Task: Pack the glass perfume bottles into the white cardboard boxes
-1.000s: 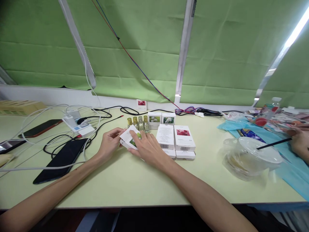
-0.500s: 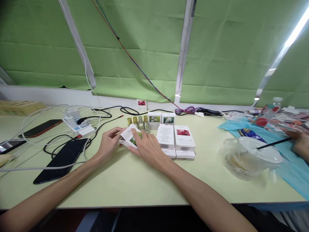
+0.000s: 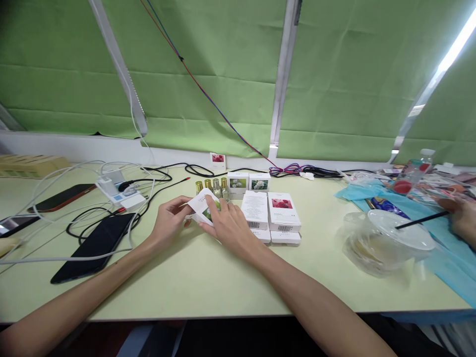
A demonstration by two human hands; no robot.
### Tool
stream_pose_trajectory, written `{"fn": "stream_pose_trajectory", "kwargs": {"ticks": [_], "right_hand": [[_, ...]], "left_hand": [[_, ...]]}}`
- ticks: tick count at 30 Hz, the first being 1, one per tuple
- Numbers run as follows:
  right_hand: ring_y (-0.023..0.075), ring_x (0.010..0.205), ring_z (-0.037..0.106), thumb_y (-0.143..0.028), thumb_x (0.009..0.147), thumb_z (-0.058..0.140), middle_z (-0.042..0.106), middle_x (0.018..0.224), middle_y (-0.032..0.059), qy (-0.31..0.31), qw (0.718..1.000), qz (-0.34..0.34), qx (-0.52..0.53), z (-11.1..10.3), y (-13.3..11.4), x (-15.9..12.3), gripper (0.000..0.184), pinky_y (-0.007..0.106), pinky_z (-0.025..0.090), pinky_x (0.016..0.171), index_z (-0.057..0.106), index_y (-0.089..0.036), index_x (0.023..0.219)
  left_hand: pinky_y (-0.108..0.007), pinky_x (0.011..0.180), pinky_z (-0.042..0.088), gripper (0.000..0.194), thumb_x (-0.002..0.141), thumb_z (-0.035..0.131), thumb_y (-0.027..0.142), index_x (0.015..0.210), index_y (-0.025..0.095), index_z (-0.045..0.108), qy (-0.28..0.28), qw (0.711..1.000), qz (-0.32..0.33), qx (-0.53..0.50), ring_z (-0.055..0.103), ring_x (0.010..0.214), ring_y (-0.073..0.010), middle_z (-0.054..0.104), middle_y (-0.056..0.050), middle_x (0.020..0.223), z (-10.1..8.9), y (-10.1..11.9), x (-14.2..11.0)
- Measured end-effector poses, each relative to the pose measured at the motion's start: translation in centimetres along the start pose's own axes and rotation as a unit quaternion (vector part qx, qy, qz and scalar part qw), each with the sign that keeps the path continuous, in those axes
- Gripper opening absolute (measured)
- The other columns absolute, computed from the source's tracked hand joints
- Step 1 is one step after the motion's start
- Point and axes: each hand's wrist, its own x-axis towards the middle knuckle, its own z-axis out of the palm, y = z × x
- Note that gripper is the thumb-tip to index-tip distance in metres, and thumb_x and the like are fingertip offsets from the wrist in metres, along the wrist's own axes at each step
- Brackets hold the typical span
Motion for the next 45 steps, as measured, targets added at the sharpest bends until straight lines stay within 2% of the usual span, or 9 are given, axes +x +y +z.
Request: {"fn": "stream_pose_trajectory", "kwargs": {"ticks": [4, 10, 16, 21, 27, 32, 39, 45], "right_hand": [[0.0323, 0.107, 0.068, -0.046, 0.102, 0.054, 0.062, 0.131, 0.0194, 0.002, 1.0, -0.007, -0.005, 0.1, 0.1, -0.1, 0.063, 0.046, 0.059, 0.085, 0.033, -0.016, 0.154], [0.0306, 0.107, 0.068, -0.047, 0.102, 0.054, 0.063, 0.131, 0.019, 0.011, 1.0, -0.014, 0.0, 0.1, 0.3, -0.1, 0.064, 0.046, 0.059, 0.086, 0.031, -0.019, 0.154], [0.0308, 0.107, 0.067, -0.048, 0.103, 0.053, 0.062, 0.131, 0.0194, 0.006, 1.0, -0.023, 0.0, 0.2, 0.5, -0.2, 0.063, 0.045, 0.058, 0.086, 0.032, -0.017, 0.154], [0.0309, 0.108, 0.067, -0.047, 0.103, 0.053, 0.062, 0.131, 0.0204, 0.007, 0.999, -0.034, -0.003, 0.3, 0.6, -0.1, 0.064, 0.045, 0.058, 0.089, 0.031, -0.016, 0.154], [0.0314, 0.106, 0.067, -0.046, 0.104, 0.051, 0.064, 0.126, 0.0193, 0.005, 0.999, -0.046, -0.018, 0.1, 0.5, -0.3, 0.064, 0.045, 0.057, 0.087, 0.03, -0.015, 0.156], [0.032, 0.111, 0.066, -0.047, 0.103, 0.052, 0.062, 0.129, 0.0202, -0.002, 0.998, -0.06, -0.018, 0.0, 0.6, -0.3, 0.066, 0.046, 0.057, 0.09, 0.029, -0.015, 0.156], [0.0329, 0.11, 0.066, -0.046, 0.103, 0.054, 0.063, 0.127, 0.0204, 0.004, 0.997, -0.077, -0.016, 0.4, 0.8, -0.2, 0.066, 0.048, 0.057, 0.09, 0.03, -0.014, 0.155], [0.0335, 0.107, 0.067, -0.048, 0.102, 0.054, 0.063, 0.129, 0.0205, 0.007, 0.998, -0.062, -0.019, 0.5, 0.6, -0.2, 0.066, 0.048, 0.058, 0.088, 0.031, -0.015, 0.155]], "left_hand": [[-0.019, 0.038, 0.037, 0.022, 0.067, 0.079, 0.035, 0.076, 0.016, 0.073, -0.007, 1.0, -0.012, -0.003, 0.051, 0.048, -0.0103, 0.064, -0.001, 0.061, -0.2, -0.2, 0.1], [-0.018, 0.038, 0.036, 0.032, 0.065, 0.082, 0.039, 0.087, 0.017, 0.072, -0.015, 1.0, -0.013, -0.007, 0.061, 0.057, -0.0143, 0.071, -0.004, 0.072, -0.3, -0.3, 0.4], [-0.018, 0.038, 0.037, 0.026, 0.064, 0.081, 0.037, 0.075, 0.017, 0.07, -0.025, 1.0, -0.018, -0.005, 0.054, 0.05, -0.0114, 0.066, -0.002, 0.061, -0.4, -0.2, 0.5], [-0.019, 0.038, 0.036, 0.024, 0.065, 0.079, 0.036, 0.076, 0.016, 0.074, -0.032, 0.999, -0.019, -0.002, 0.054, 0.05, -0.0119, 0.07, -0.005, 0.066, -0.5, -0.3, 0.5], [-0.02, 0.039, 0.035, 0.016, 0.063, 0.072, 0.026, 0.075, 0.016, 0.075, -0.039, 0.999, -0.025, -0.002, 0.051, 0.048, -0.0104, 0.071, -0.004, 0.067, -0.6, -0.7, 0.8], [-0.019, 0.04, 0.033, 0.023, 0.056, 0.062, 0.017, 0.075, 0.016, 0.075, -0.047, 0.998, -0.035, -0.016, 0.051, 0.049, -0.0102, 0.071, -0.004, 0.07, -0.8, -1.1, 0.9], [-0.019, 0.04, 0.034, 0.032, 0.052, 0.053, 0.016, 0.076, 0.016, 0.074, -0.049, 0.998, -0.044, -0.016, 0.048, 0.047, -0.0084, 0.071, -0.001, 0.071, -0.9, -1.3, 1.0], [-0.02, 0.04, 0.035, 0.028, 0.054, 0.054, 0.016, 0.074, 0.016, 0.074, -0.056, 0.998, -0.025, -0.008, 0.049, 0.048, -0.0095, 0.07, -0.002, 0.071, -0.8, -0.8, 0.8]]}}
